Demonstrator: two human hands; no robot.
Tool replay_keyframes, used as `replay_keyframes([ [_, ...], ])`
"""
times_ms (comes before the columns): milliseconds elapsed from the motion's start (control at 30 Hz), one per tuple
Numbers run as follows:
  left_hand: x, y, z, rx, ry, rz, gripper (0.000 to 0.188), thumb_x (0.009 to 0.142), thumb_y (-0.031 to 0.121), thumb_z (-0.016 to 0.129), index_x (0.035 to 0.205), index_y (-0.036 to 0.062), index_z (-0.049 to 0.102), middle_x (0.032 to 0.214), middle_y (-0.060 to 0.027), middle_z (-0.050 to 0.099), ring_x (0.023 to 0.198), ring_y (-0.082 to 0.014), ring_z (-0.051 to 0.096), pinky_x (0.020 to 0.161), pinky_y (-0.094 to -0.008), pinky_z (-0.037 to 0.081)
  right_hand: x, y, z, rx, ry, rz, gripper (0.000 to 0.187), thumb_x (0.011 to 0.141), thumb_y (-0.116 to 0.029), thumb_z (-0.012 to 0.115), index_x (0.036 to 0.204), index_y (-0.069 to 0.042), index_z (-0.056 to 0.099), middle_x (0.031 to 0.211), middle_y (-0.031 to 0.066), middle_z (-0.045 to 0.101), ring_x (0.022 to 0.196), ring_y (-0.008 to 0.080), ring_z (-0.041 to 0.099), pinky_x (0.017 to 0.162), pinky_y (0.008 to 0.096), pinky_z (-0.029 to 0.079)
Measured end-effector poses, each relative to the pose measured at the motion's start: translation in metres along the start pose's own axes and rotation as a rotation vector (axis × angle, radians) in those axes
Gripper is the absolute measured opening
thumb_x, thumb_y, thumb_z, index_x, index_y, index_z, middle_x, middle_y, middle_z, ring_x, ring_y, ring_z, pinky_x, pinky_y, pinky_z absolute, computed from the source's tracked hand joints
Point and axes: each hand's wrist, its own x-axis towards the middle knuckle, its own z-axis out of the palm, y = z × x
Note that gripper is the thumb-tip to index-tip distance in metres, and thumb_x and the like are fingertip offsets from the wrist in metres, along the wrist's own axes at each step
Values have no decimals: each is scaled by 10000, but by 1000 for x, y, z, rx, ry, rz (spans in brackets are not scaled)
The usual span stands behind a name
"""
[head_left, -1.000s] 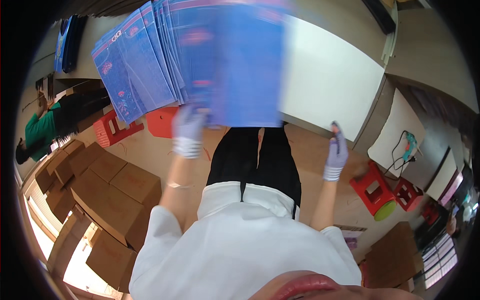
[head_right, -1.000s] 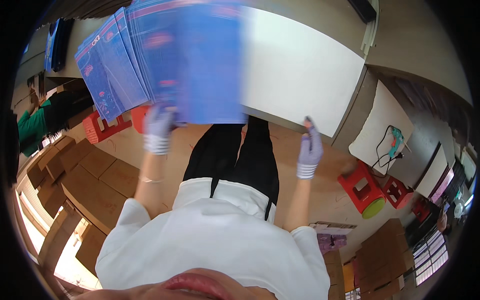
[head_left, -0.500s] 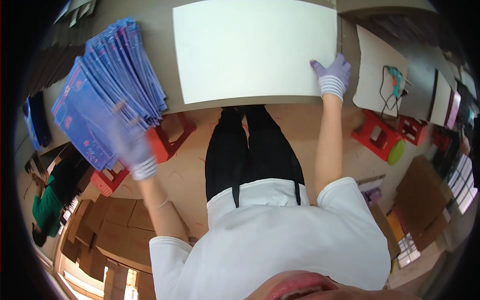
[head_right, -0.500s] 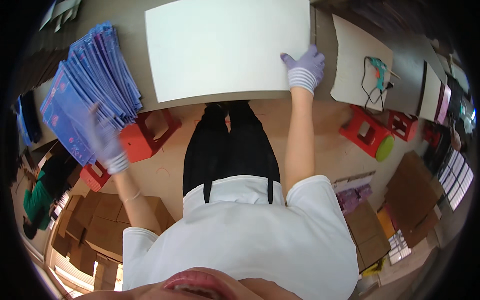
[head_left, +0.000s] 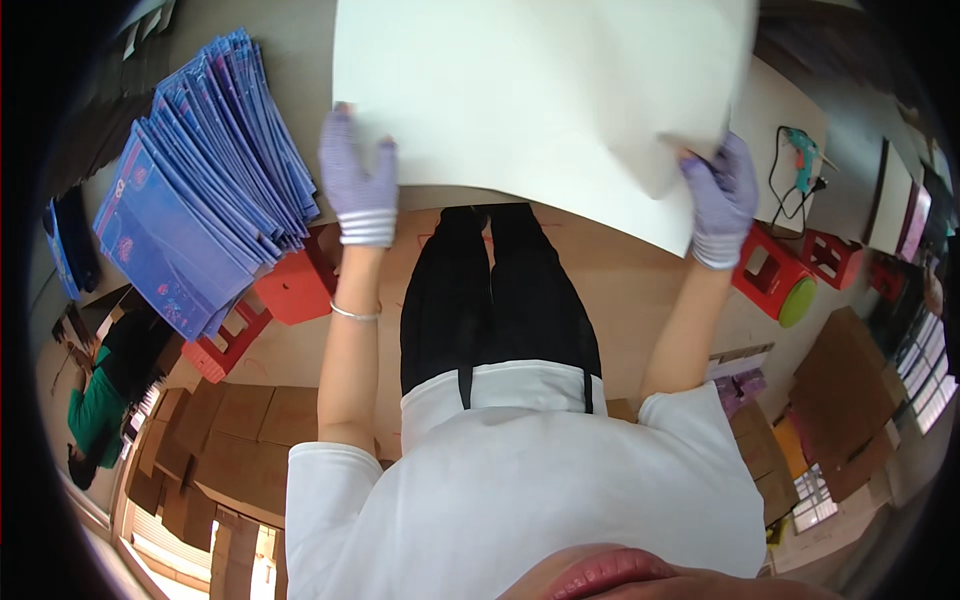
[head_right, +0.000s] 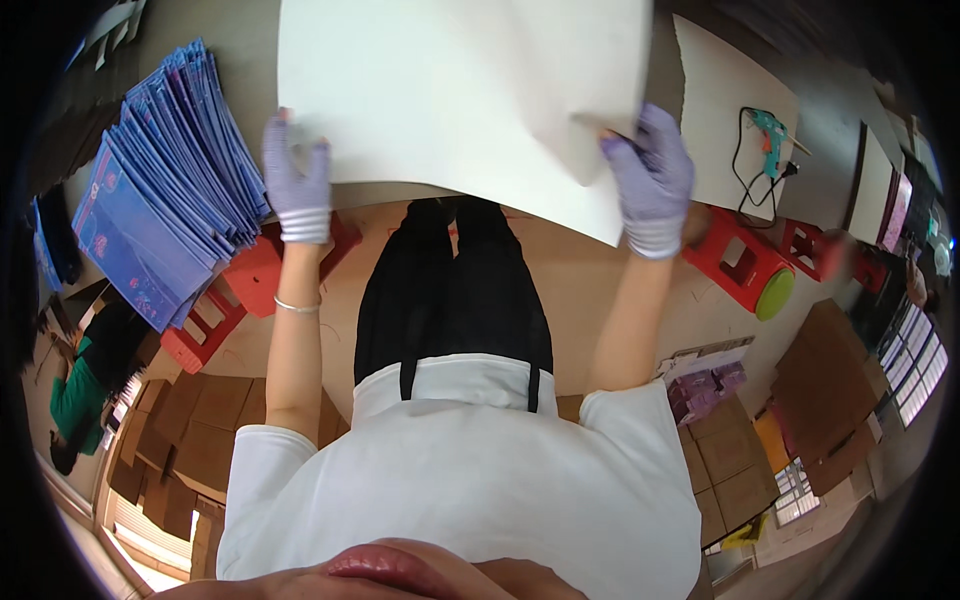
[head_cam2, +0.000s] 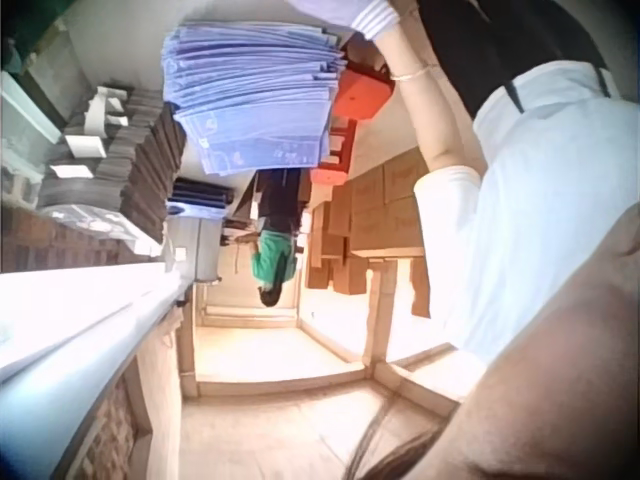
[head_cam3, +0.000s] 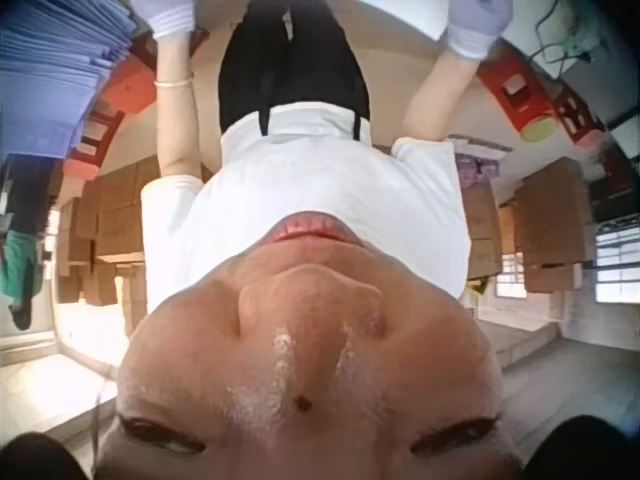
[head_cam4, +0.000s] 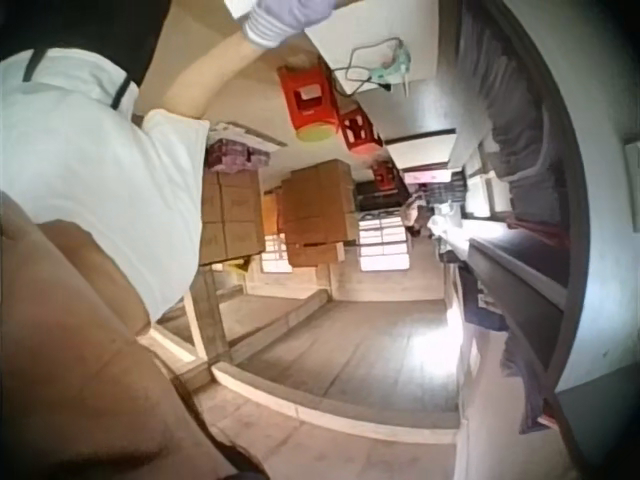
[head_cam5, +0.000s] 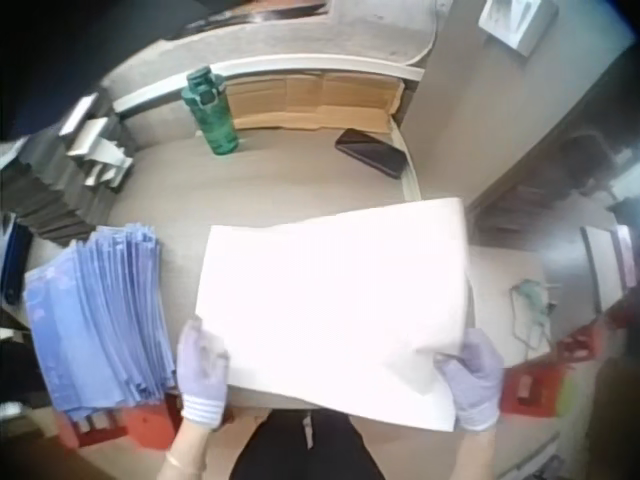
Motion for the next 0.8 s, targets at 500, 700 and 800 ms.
replay_keyframes([
  [500, 51, -23, -23, -394, -75, -617, 294, 812, 144, 733, 1016, -61, 679, 884, -108, 695, 740, -123, 604, 691, -243, 495, 58, 82, -26, -193, -7, 255, 404, 881, -57, 607, 1261, 56, 527, 1110, 141, 644, 1007, 169, 616, 897, 273, 473],
  [700, 38, 24, -20, -123, -63, -14, 199, 819, 176, 713, 985, 67, 730, 1193, -159, 600, 1062, -259, 577, 884, -317, 477, 41, 50, 2, -110, -218, -46, 496, 916, -339, 608, 1255, 21, 563, 1292, 147, 569, 1199, 224, 534, 1033, 323, 390],
  [800, 41, 38, 13, -253, -67, 291, 260, 791, 189, 701, 1028, 83, 719, 1334, -197, 501, 1285, -377, 410, 1066, -430, 331, 44, 56, 46, -278, -184, -293, 639, 881, -480, 595, 1350, -60, 486, 1373, 149, 502, 1274, 260, 481, 1056, 341, 372],
])
